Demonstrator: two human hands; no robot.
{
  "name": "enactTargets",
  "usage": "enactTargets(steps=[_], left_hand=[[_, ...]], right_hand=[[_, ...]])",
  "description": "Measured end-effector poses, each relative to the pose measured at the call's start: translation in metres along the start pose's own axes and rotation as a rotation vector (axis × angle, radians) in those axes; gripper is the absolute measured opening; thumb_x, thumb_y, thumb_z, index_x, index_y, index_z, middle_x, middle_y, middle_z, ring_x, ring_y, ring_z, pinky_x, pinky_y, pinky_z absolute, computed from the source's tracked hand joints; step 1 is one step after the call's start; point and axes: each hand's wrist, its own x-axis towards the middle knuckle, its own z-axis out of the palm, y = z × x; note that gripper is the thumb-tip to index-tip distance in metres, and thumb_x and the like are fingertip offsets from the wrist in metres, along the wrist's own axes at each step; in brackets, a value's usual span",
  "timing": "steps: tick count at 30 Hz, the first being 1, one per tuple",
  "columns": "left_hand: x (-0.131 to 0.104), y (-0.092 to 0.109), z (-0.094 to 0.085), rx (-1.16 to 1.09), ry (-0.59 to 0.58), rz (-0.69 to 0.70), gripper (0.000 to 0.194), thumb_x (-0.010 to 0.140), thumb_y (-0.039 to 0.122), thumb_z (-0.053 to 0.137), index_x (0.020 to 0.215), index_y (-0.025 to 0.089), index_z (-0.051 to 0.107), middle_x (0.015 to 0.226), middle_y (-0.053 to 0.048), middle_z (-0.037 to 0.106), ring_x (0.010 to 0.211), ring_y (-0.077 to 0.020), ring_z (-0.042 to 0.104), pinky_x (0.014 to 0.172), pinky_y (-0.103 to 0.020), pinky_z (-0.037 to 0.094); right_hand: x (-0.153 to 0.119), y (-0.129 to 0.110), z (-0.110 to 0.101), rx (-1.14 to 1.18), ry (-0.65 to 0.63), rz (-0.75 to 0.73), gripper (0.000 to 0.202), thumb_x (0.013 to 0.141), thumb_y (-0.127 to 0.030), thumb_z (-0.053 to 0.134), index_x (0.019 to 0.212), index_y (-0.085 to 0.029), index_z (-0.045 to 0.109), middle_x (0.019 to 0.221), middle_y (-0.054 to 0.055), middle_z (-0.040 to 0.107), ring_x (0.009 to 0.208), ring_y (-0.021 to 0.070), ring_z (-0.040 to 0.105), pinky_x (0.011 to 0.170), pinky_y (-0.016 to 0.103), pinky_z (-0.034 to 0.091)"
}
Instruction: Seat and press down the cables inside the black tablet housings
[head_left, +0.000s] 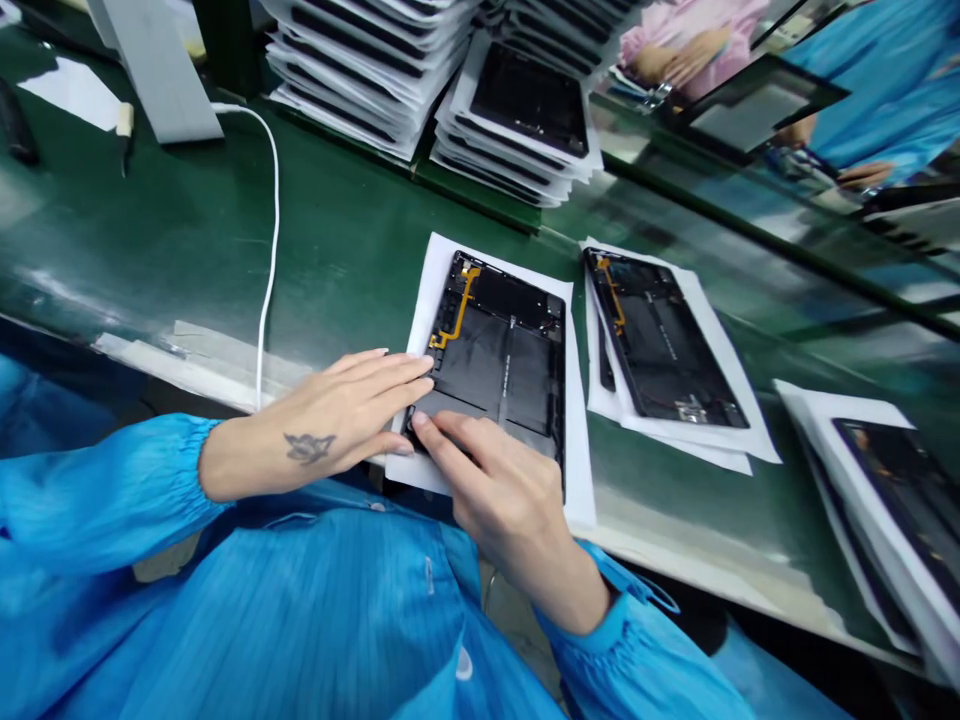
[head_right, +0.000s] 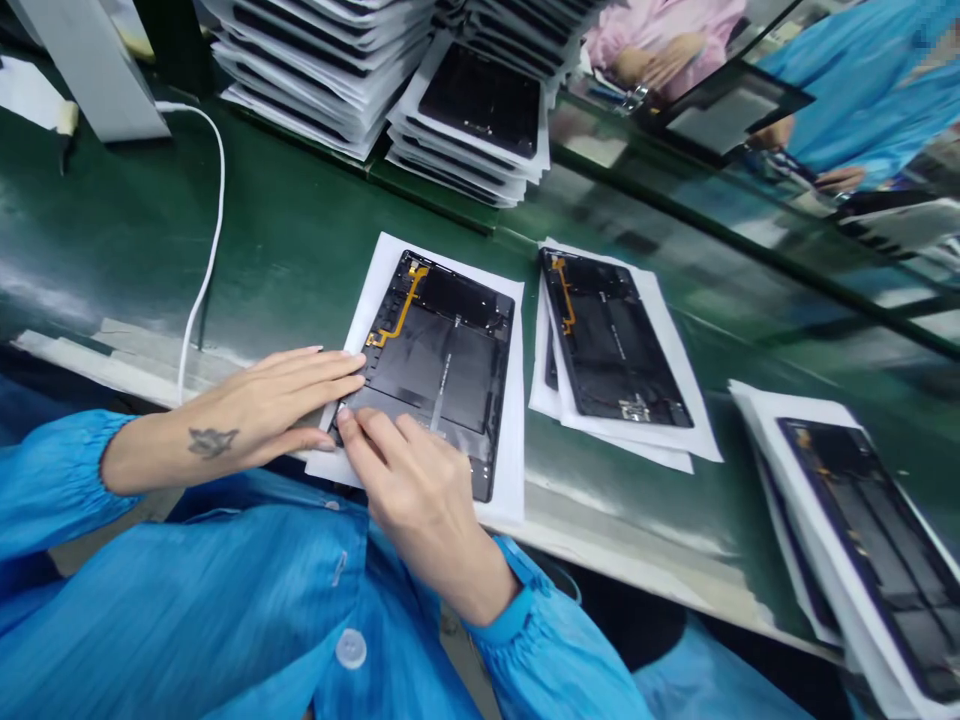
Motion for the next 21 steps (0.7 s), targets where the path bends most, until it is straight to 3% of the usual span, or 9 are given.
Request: enactTargets(steps=[4, 9, 16, 21], left_hand=[[0.0, 0.001, 0.0, -0.004, -0.001, 0.006, 0.049, 0.107, 0.037, 0.041, 0.143, 0.005, 0.047, 0.151, -0.017, 0.051, 0.144, -0.0254, 0.045, 0.121, -0.045, 0.038], [-0.002, -0.001, 0.004, -0.025, 0.013, -0.004, 0.052, 0.106, 0.04, 0.043, 0.147, 0.008, 0.043, 0.152, -0.017, 0.05, 0.145, -0.0253, 0.044, 0.121, -0.046, 0.038], [-0.003, 0.0, 0.004, -0.042, 0.024, -0.008, 0.051, 0.105, 0.037, 0.047, 0.146, 0.008, 0.045, 0.152, -0.018, 0.049, 0.145, -0.0248, 0.043, 0.122, -0.046, 0.037], [0.0, 0.001, 0.005, -0.016, 0.022, -0.007, 0.049, 0.106, 0.037, 0.043, 0.143, 0.007, 0.048, 0.153, -0.018, 0.048, 0.145, -0.0247, 0.044, 0.122, -0.045, 0.038]], right_hand=[[0.01, 0.001, -0.011, -0.14, -0.083, -0.139, 0.024, 0.1, -0.008, 0.046, 0.106, -0.008, 0.069, 0.09, 0.005, 0.073, 0.064, 0.0149, 0.054, 0.051, 0.031, 0.039], [0.02, 0.006, -0.022, -0.205, -0.17, -0.271, 0.019, 0.099, -0.01, 0.05, 0.098, -0.012, 0.069, 0.087, 0.005, 0.069, 0.067, 0.016, 0.054, 0.05, 0.033, 0.035], [0.018, 0.002, -0.024, -0.229, -0.191, -0.259, 0.02, 0.097, -0.008, 0.049, 0.093, -0.014, 0.067, 0.086, 0.006, 0.066, 0.067, 0.0167, 0.053, 0.052, 0.035, 0.037], [0.019, 0.001, -0.019, -0.177, -0.173, -0.212, 0.024, 0.099, -0.01, 0.047, 0.088, -0.016, 0.066, 0.08, 0.004, 0.065, 0.063, 0.0151, 0.052, 0.049, 0.034, 0.032]])
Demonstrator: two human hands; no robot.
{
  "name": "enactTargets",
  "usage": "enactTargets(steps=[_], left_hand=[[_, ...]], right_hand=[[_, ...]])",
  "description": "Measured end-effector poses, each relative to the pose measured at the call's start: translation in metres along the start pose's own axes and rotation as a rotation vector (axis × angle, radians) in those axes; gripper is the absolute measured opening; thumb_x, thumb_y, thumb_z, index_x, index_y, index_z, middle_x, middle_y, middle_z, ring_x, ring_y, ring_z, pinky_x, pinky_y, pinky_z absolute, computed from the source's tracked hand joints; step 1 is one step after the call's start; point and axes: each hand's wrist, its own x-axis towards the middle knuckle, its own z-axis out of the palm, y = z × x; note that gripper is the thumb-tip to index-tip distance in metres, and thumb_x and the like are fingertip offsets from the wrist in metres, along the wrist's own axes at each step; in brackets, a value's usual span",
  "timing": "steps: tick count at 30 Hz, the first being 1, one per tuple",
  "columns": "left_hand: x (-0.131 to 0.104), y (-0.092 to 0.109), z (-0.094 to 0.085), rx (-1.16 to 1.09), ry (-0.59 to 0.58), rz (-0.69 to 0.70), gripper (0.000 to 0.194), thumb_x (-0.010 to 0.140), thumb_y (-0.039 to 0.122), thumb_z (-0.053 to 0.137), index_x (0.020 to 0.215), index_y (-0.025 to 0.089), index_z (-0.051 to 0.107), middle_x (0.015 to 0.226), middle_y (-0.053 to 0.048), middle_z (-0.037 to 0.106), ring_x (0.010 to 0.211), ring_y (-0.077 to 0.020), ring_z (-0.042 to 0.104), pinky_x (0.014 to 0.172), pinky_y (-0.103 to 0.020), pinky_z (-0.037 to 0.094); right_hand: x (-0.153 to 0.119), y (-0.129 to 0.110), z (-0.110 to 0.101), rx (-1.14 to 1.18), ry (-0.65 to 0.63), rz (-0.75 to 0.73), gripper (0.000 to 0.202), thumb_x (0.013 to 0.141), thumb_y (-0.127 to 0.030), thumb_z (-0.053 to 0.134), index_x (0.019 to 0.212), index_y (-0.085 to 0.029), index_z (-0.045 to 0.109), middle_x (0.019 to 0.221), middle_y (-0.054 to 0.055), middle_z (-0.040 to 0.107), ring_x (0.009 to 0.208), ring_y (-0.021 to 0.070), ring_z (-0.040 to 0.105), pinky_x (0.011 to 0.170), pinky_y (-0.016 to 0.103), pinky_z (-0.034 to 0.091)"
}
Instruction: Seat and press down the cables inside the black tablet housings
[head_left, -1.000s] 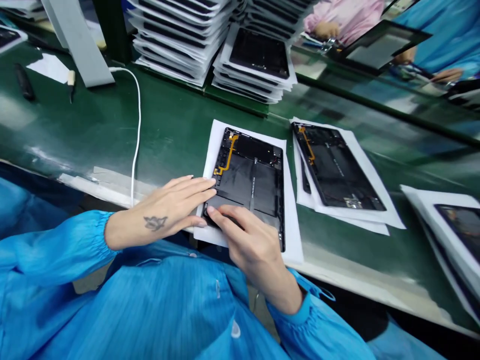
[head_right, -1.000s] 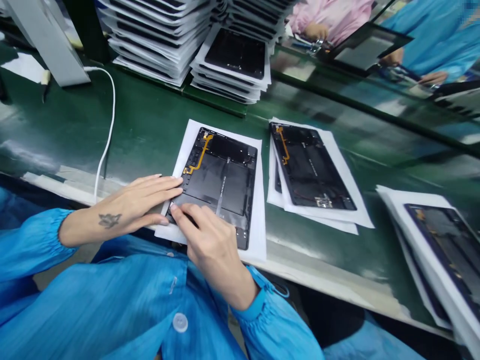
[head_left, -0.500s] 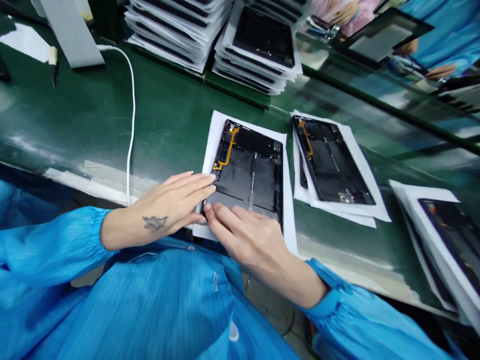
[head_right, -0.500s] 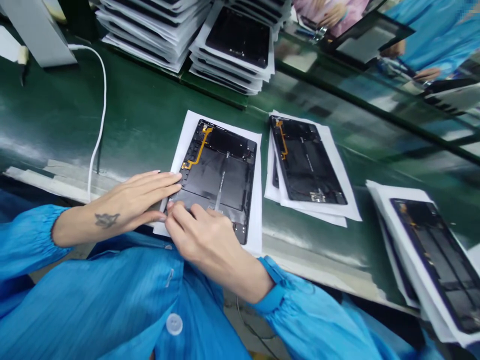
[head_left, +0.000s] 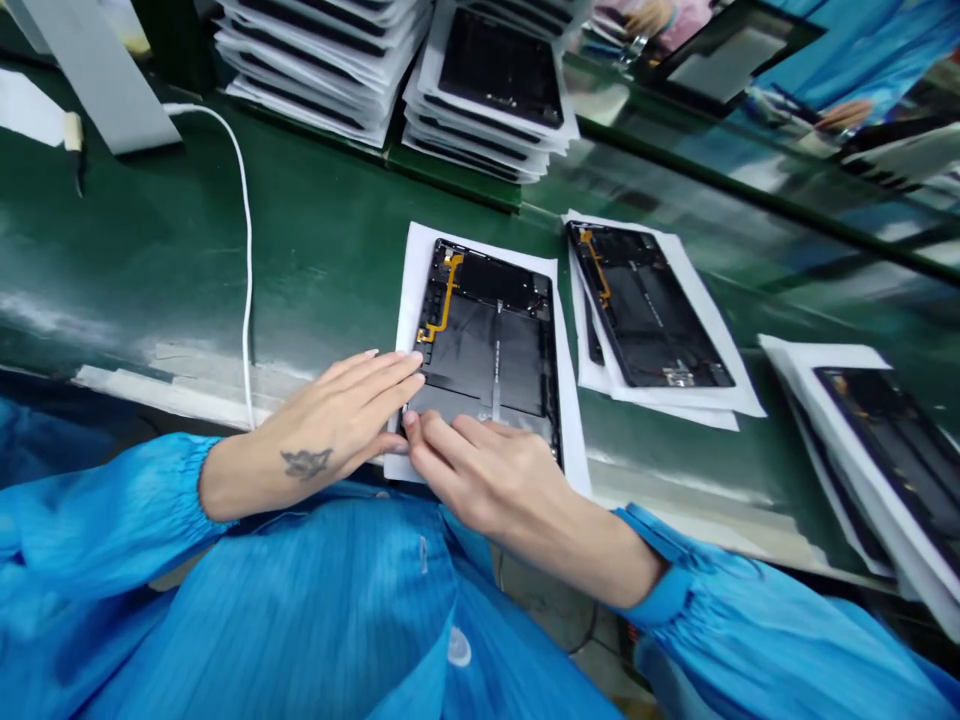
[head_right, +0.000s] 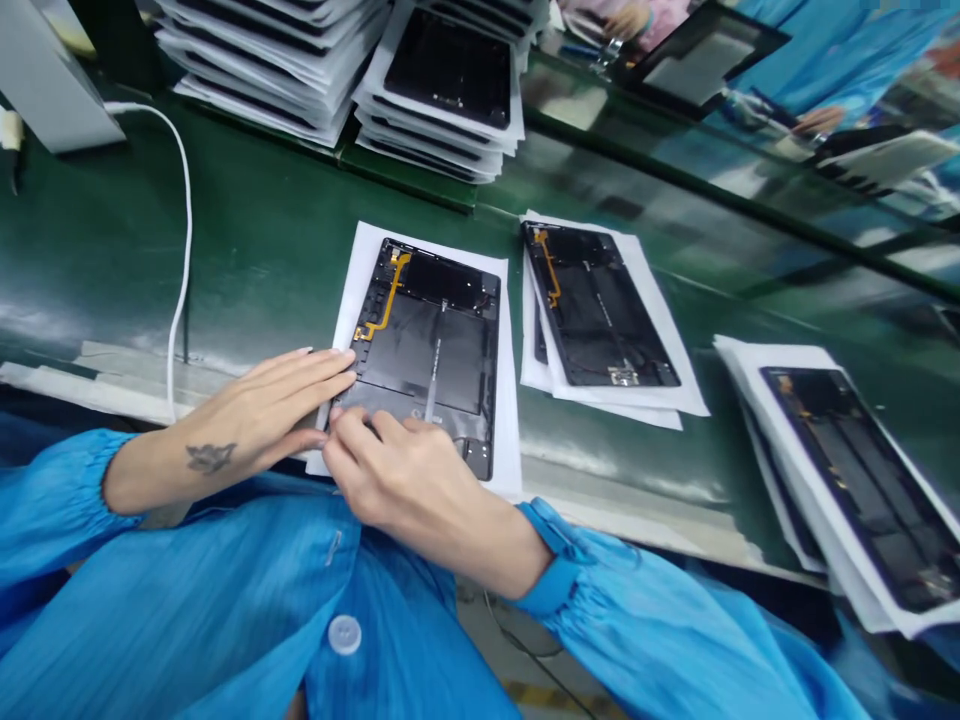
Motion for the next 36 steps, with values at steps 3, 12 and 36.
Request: enactTargets(steps=[3, 12, 36], left_hand=[[-0.001, 0.0, -0.003, 0.043, -0.022, 0.005, 0.052, 0.106, 0.041, 0.042, 0.145, 0.006, 0.046, 0.153, -0.018, 0.048, 0.144, -0.0259, 0.045, 0.121, -0.046, 0.038], [-0.02, -0.004, -0.019, 0.105, 0.085, -0.014, 0.039, 0.104, 0.024, 0.047, 0.141, 0.012, 0.051, 0.143, -0.016, 0.06, 0.135, -0.0276, 0.055, 0.108, -0.045, 0.052], [-0.016, 0.01, -0.006, 0.112, 0.122, 0.131, 0.039, 0.1, 0.006, 0.043, 0.135, 0.012, 0.057, 0.132, -0.015, 0.066, 0.13, -0.0261, 0.059, 0.102, -0.04, 0.056]], right_hand=[[-0.004, 0.006, 0.004, 0.046, 0.033, 0.029, 0.026, 0.102, -0.011, 0.043, 0.098, -0.016, 0.068, 0.082, 0.003, 0.069, 0.067, 0.0146, 0.056, 0.053, 0.032, 0.036], [-0.03, -0.013, 0.003, 0.468, 0.644, 0.657, 0.027, 0.101, -0.026, 0.054, 0.124, -0.026, 0.068, 0.082, 0.003, 0.072, 0.068, 0.0179, 0.065, 0.06, 0.032, 0.048], [-0.057, -0.054, 0.045, 0.303, 0.64, 0.564, 0.058, 0.088, -0.004, 0.062, 0.14, -0.026, 0.059, 0.092, 0.005, 0.075, 0.086, 0.0246, 0.067, 0.081, 0.047, 0.06]])
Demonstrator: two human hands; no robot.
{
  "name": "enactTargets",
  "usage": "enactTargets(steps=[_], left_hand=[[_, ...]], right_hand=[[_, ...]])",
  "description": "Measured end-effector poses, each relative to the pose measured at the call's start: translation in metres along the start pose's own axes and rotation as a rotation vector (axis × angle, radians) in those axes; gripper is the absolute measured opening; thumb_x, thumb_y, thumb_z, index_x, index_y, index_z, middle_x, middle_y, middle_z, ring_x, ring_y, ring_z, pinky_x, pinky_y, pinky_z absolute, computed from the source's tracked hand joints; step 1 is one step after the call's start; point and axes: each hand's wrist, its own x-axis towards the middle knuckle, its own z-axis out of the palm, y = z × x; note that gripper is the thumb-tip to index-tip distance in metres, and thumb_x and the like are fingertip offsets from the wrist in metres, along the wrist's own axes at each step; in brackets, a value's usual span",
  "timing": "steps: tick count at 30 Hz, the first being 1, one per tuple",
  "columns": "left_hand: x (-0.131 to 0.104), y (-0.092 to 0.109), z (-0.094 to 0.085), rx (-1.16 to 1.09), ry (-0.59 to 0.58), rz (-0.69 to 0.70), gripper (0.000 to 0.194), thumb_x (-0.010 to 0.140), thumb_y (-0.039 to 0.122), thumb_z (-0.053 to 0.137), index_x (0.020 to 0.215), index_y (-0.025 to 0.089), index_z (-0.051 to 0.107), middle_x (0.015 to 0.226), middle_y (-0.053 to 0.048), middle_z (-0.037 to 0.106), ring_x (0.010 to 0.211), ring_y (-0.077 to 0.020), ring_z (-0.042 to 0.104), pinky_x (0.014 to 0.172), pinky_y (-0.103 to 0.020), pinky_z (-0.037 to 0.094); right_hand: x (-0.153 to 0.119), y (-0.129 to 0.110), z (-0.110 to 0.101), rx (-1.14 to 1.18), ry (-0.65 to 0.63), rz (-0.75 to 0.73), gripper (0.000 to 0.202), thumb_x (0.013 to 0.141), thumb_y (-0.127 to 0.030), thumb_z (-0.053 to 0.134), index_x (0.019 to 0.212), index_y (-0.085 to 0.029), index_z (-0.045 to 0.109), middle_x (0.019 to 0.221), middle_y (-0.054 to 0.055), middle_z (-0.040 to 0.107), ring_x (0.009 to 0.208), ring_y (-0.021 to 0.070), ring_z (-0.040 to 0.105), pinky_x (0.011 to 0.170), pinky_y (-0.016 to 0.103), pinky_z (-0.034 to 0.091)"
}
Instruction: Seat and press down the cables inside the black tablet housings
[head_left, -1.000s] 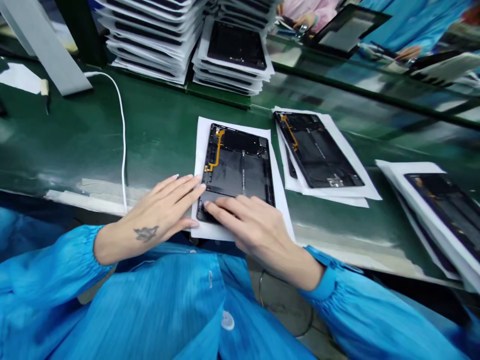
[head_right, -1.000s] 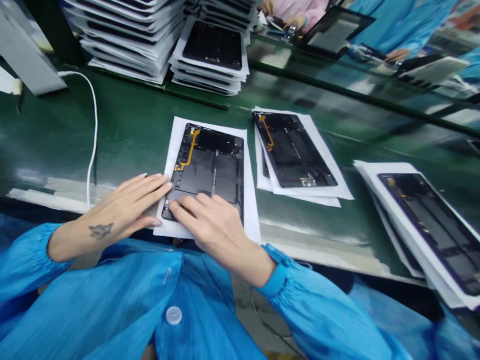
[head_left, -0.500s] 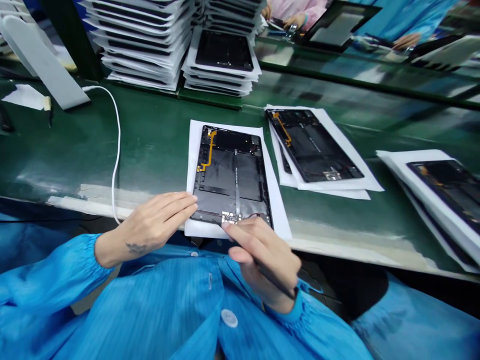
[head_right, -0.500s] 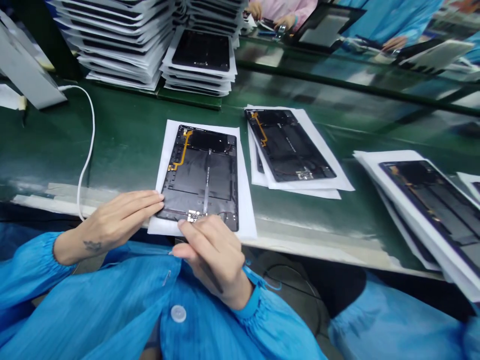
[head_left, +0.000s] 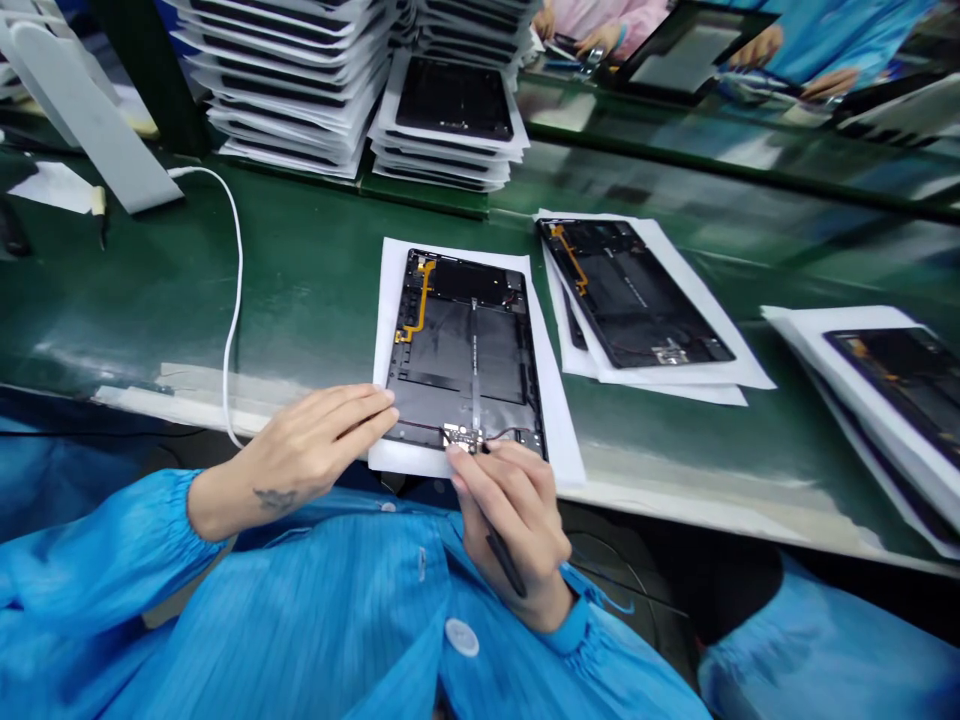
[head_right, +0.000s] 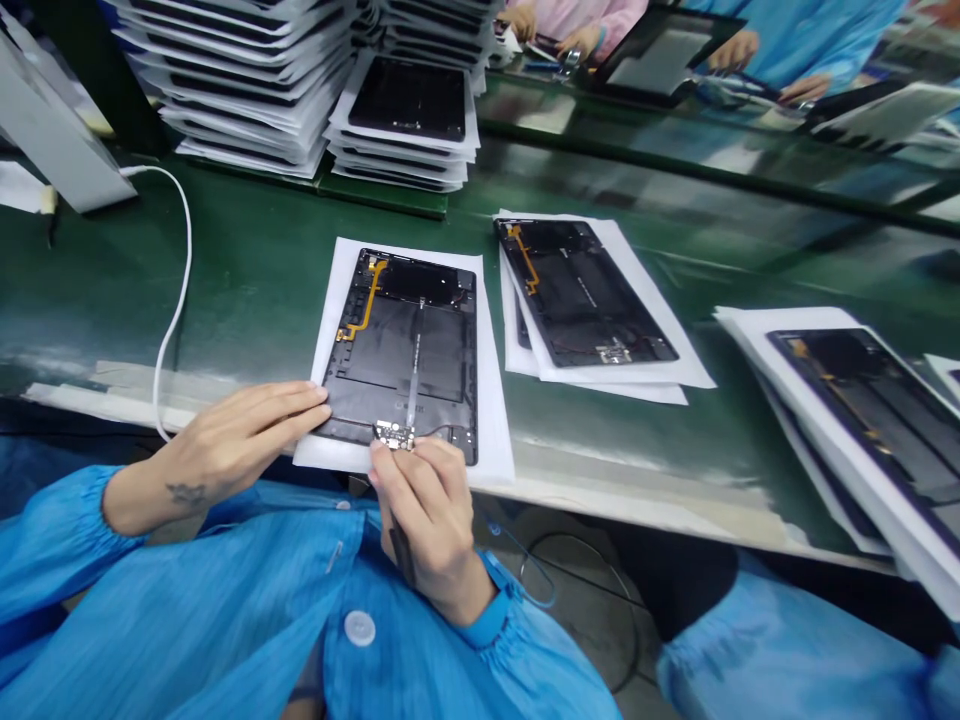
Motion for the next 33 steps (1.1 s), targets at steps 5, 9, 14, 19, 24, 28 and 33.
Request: enactTargets(steps=[5, 9, 14, 19, 24, 28, 33], left_hand=[[0.013, 0.005, -0.007, 0.151, -0.129, 0.058, 0.037, 0.1, 0.008, 0.04, 0.133, 0.013, 0.059, 0.125, -0.017, 0.066, 0.116, -0.0276, 0.063, 0.089, -0.039, 0.056], [0.027, 0.012, -0.012, 0.281, -0.231, 0.068, 0.039, 0.101, 0.013, 0.04, 0.135, 0.017, 0.058, 0.112, -0.014, 0.067, 0.097, -0.0259, 0.065, 0.079, -0.037, 0.054], [0.029, 0.013, -0.013, 0.305, -0.236, 0.085, 0.036, 0.103, 0.016, 0.037, 0.131, 0.016, 0.06, 0.11, -0.014, 0.067, 0.094, -0.0246, 0.064, 0.077, -0.035, 0.051], [0.03, 0.013, -0.013, 0.283, -0.216, 0.079, 0.032, 0.104, 0.017, 0.038, 0.122, 0.016, 0.063, 0.109, -0.013, 0.067, 0.097, -0.0249, 0.064, 0.077, -0.035, 0.051], [0.025, 0.009, -0.01, 0.247, -0.148, 0.102, 0.026, 0.102, 0.015, 0.041, 0.117, 0.012, 0.063, 0.109, -0.017, 0.069, 0.098, -0.0292, 0.068, 0.072, -0.038, 0.056], [0.01, 0.001, -0.006, 0.075, 0.002, 0.114, 0.026, 0.1, 0.007, 0.044, 0.12, 0.009, 0.061, 0.121, -0.012, 0.07, 0.115, -0.0256, 0.067, 0.092, -0.036, 0.059], [0.005, 0.003, -0.004, 0.092, -0.004, 0.084, 0.034, 0.099, 0.002, 0.041, 0.127, 0.005, 0.059, 0.123, -0.011, 0.071, 0.118, -0.0276, 0.066, 0.093, -0.039, 0.058]], right_hand=[[0.015, 0.001, -0.009, 0.168, 0.01, 0.085, 0.04, 0.09, -0.004, 0.059, 0.123, -0.026, 0.068, 0.096, 0.006, 0.075, 0.091, 0.0252, 0.069, 0.08, 0.047, 0.061], [0.047, 0.002, -0.004, 0.409, -0.095, 0.283, 0.017, 0.096, -0.013, 0.057, 0.1, -0.022, 0.071, 0.091, 0.006, 0.074, 0.086, 0.0207, 0.069, 0.075, 0.038, 0.059], [0.064, 0.001, 0.005, 0.471, -0.206, 0.307, 0.016, 0.098, -0.017, 0.056, 0.093, -0.021, 0.07, 0.086, 0.003, 0.073, 0.082, 0.018, 0.066, 0.074, 0.034, 0.055], [0.061, 0.001, 0.006, 0.48, -0.235, 0.244, 0.015, 0.098, -0.013, 0.056, 0.098, -0.021, 0.07, 0.088, 0.003, 0.074, 0.084, 0.0175, 0.065, 0.076, 0.034, 0.052], [0.065, 0.002, 0.006, 0.51, -0.26, 0.16, 0.016, 0.097, -0.01, 0.057, 0.098, -0.02, 0.069, 0.09, 0.004, 0.074, 0.083, 0.0181, 0.065, 0.077, 0.036, 0.052], [0.068, 0.004, 0.007, 0.537, -0.279, 0.148, 0.016, 0.096, -0.008, 0.059, 0.1, -0.02, 0.069, 0.089, 0.003, 0.074, 0.084, 0.0181, 0.065, 0.077, 0.036, 0.051], [0.064, 0.009, -0.002, 0.522, -0.282, 0.171, 0.015, 0.095, -0.009, 0.06, 0.099, -0.019, 0.07, 0.089, 0.004, 0.073, 0.087, 0.0184, 0.065, 0.08, 0.035, 0.052]])
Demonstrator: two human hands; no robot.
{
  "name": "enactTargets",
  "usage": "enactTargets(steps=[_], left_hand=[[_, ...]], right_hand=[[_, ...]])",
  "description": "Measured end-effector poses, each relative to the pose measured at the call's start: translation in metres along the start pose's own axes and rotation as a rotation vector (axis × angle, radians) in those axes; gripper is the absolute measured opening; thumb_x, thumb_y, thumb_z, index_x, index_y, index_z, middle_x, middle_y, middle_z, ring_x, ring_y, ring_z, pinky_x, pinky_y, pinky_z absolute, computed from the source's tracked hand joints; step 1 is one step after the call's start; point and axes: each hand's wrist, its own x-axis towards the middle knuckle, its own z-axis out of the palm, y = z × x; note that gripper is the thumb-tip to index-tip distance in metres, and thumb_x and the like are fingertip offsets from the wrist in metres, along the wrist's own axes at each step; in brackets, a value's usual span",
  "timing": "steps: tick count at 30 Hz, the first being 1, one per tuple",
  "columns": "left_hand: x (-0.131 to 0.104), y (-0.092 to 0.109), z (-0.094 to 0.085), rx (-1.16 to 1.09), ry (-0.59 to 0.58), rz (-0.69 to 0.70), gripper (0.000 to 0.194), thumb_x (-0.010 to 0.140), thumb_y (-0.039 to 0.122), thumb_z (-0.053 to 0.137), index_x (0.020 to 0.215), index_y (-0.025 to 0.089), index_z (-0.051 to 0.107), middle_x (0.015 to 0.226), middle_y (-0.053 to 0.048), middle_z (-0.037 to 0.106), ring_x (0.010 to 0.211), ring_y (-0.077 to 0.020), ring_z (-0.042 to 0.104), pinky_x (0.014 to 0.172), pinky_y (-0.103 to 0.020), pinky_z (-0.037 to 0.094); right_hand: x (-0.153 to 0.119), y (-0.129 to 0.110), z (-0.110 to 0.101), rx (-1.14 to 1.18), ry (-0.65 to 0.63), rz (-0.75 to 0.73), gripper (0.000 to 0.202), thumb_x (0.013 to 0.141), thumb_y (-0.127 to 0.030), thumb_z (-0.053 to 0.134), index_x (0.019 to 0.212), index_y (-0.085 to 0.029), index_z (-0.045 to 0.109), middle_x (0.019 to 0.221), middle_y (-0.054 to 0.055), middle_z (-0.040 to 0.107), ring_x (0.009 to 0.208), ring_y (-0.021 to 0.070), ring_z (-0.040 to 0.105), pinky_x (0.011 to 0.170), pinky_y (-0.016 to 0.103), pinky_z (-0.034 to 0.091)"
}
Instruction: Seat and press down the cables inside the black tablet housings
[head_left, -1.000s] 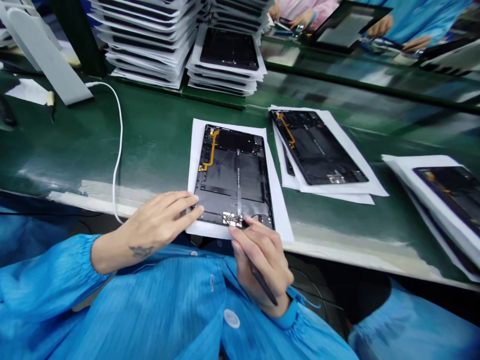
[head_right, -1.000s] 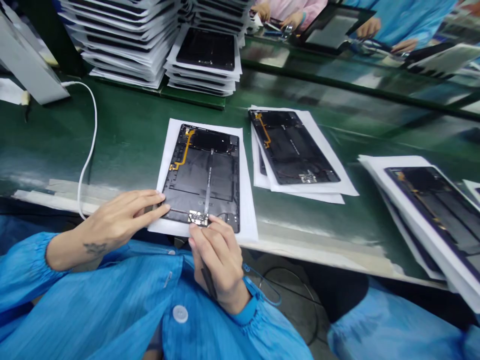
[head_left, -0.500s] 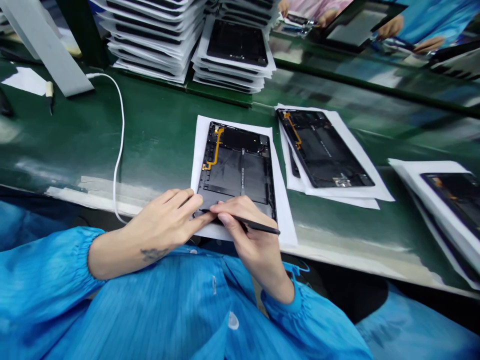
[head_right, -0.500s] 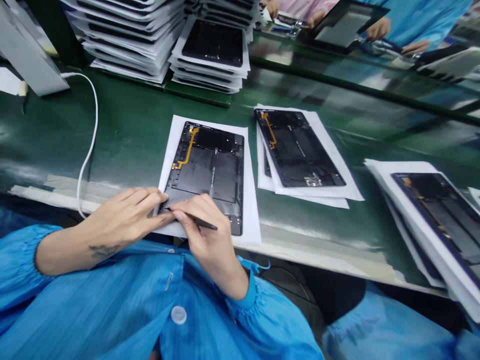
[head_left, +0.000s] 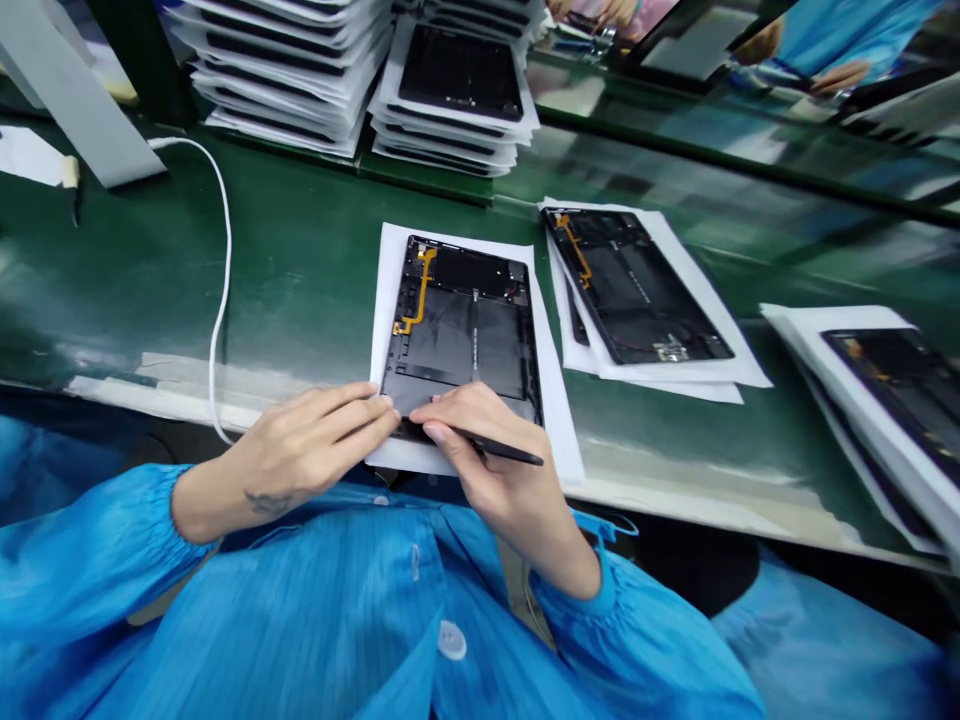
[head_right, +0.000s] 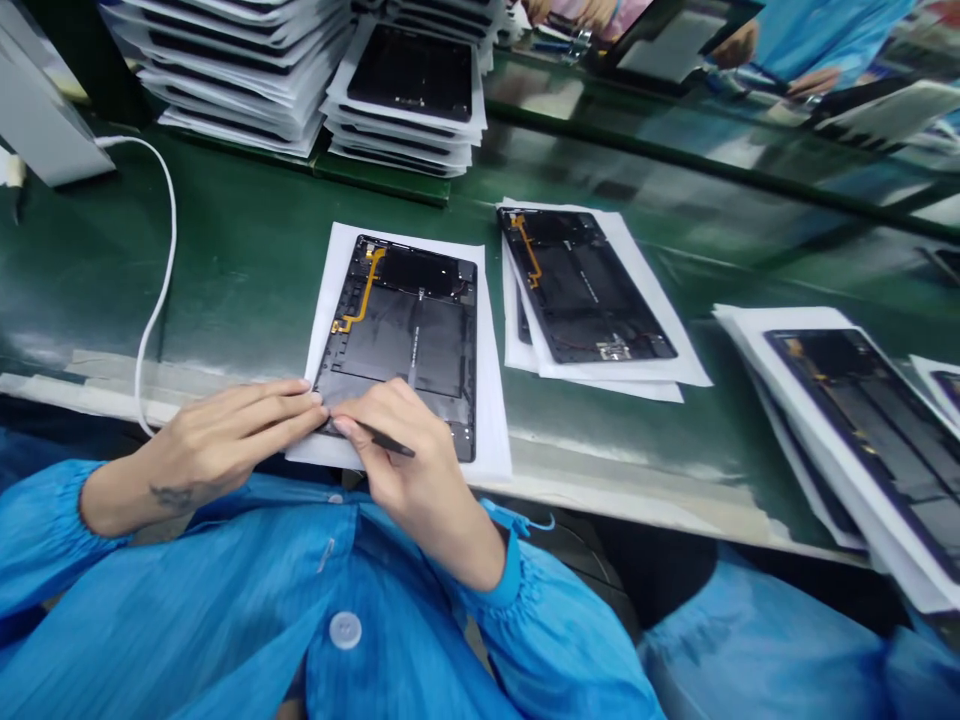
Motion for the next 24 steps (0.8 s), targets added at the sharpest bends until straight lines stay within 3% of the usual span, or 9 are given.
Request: enactTargets(steps=[3, 7, 13, 18, 21, 24], left_hand=[[0.009, 0.003, -0.003, 0.051, -0.009, 0.025, 0.032, 0.098, 0.002, 0.04, 0.121, 0.005, 0.063, 0.114, -0.011, 0.074, 0.11, -0.0284, 0.068, 0.083, -0.038, 0.058], [0.022, 0.002, -0.007, 0.104, -0.036, 0.055, 0.026, 0.1, 0.006, 0.043, 0.109, 0.007, 0.067, 0.101, -0.009, 0.075, 0.101, -0.0263, 0.069, 0.081, -0.036, 0.055], [0.034, 0.002, -0.001, 0.056, -0.011, 0.104, 0.029, 0.101, 0.008, 0.04, 0.108, 0.007, 0.068, 0.103, -0.011, 0.074, 0.092, -0.0221, 0.069, 0.081, -0.034, 0.053], [0.04, 0.007, 0.003, 0.098, -0.003, 0.118, 0.025, 0.1, 0.011, 0.045, 0.11, 0.006, 0.068, 0.096, -0.012, 0.074, 0.082, -0.0231, 0.069, 0.072, -0.035, 0.052], [0.036, 0.008, 0.002, 0.112, 0.013, 0.128, 0.025, 0.099, 0.008, 0.046, 0.113, 0.005, 0.066, 0.099, -0.013, 0.075, 0.086, -0.0235, 0.071, 0.075, -0.035, 0.053], [0.024, 0.007, 0.003, 0.037, 0.01, 0.08, 0.026, 0.103, 0.019, 0.046, 0.116, 0.007, 0.065, 0.112, -0.013, 0.074, 0.101, -0.0251, 0.071, 0.087, -0.038, 0.054]], right_hand=[[-0.009, -0.002, -0.012, -0.072, 0.027, 0.056, 0.015, 0.095, -0.008, 0.059, 0.097, -0.018, 0.07, 0.088, 0.005, 0.072, 0.086, 0.0183, 0.066, 0.08, 0.035, 0.053], [-0.019, -0.003, -0.023, -0.163, 0.024, 0.085, 0.016, 0.094, -0.007, 0.06, 0.099, -0.018, 0.07, 0.091, 0.005, 0.073, 0.086, 0.0181, 0.066, 0.082, 0.035, 0.053], [-0.022, -0.004, -0.021, -0.182, 0.07, 0.068, 0.019, 0.094, -0.007, 0.059, 0.101, -0.021, 0.069, 0.09, 0.003, 0.073, 0.088, 0.0183, 0.067, 0.081, 0.035, 0.054], [-0.027, -0.01, -0.018, -0.277, -0.078, -0.004, 0.017, 0.094, -0.008, 0.058, 0.105, -0.017, 0.067, 0.091, 0.006, 0.07, 0.088, 0.0202, 0.064, 0.083, 0.039, 0.054], [-0.027, -0.012, -0.019, -0.293, -0.119, -0.021, 0.015, 0.095, -0.009, 0.056, 0.105, -0.016, 0.066, 0.09, 0.007, 0.067, 0.088, 0.0203, 0.063, 0.083, 0.038, 0.054], [-0.026, -0.01, -0.022, -0.239, -0.046, -0.047, 0.015, 0.097, -0.011, 0.052, 0.104, -0.018, 0.063, 0.096, 0.008, 0.067, 0.098, 0.0222, 0.062, 0.089, 0.04, 0.053]])
